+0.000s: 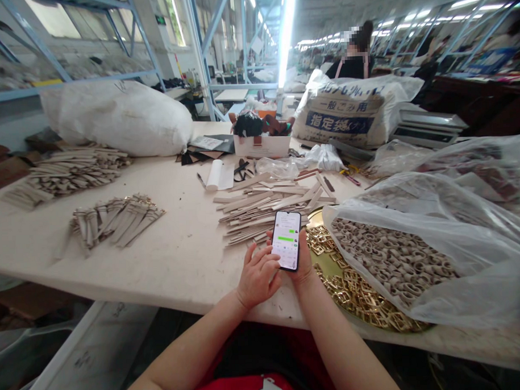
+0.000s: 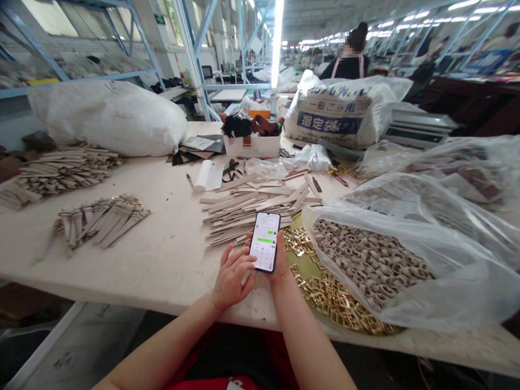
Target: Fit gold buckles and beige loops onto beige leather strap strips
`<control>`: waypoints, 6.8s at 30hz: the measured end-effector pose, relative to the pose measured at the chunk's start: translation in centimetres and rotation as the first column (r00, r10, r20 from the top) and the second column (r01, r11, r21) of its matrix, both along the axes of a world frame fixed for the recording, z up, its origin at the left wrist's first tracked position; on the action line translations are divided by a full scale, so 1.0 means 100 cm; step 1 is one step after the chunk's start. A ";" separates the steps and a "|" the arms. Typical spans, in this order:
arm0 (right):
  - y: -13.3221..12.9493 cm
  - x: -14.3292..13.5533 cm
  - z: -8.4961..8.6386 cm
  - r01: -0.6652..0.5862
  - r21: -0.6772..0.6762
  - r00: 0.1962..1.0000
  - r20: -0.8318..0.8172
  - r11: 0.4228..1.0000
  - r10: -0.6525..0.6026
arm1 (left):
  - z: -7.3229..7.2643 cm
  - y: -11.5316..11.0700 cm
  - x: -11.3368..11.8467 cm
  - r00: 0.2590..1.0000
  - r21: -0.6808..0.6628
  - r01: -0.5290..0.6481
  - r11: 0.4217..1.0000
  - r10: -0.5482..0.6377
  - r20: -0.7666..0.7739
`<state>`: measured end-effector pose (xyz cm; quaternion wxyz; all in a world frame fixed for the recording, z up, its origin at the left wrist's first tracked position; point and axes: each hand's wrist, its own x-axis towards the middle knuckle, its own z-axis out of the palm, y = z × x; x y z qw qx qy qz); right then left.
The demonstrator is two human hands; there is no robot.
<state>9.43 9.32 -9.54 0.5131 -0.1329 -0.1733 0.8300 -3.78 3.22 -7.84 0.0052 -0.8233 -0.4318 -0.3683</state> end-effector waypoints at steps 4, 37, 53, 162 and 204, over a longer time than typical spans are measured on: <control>0.000 0.000 -0.001 -0.015 0.011 1.000 -0.012 1.000 0.015 | 0.000 0.000 0.000 1.000 0.006 0.000 1.000 0.000 0.011; 0.001 0.001 -0.001 -0.025 0.018 0.999 -0.023 1.000 0.025 | 0.001 0.003 0.002 0.999 0.009 -0.001 1.000 0.001 0.039; 0.001 -0.002 -0.009 -0.135 0.038 0.990 0.048 0.990 0.134 | 0.002 0.002 0.002 0.994 0.010 0.103 0.995 -0.103 -0.040; 0.000 0.002 -0.001 -0.024 0.021 1.000 0.012 0.999 0.024 | 0.001 0.002 0.000 0.998 0.007 0.017 1.000 -0.017 0.055; -0.001 -0.001 -0.003 -0.074 0.029 0.997 0.012 0.997 0.074 | 0.006 0.002 0.003 0.976 -0.008 0.198 0.980 -0.198 -0.087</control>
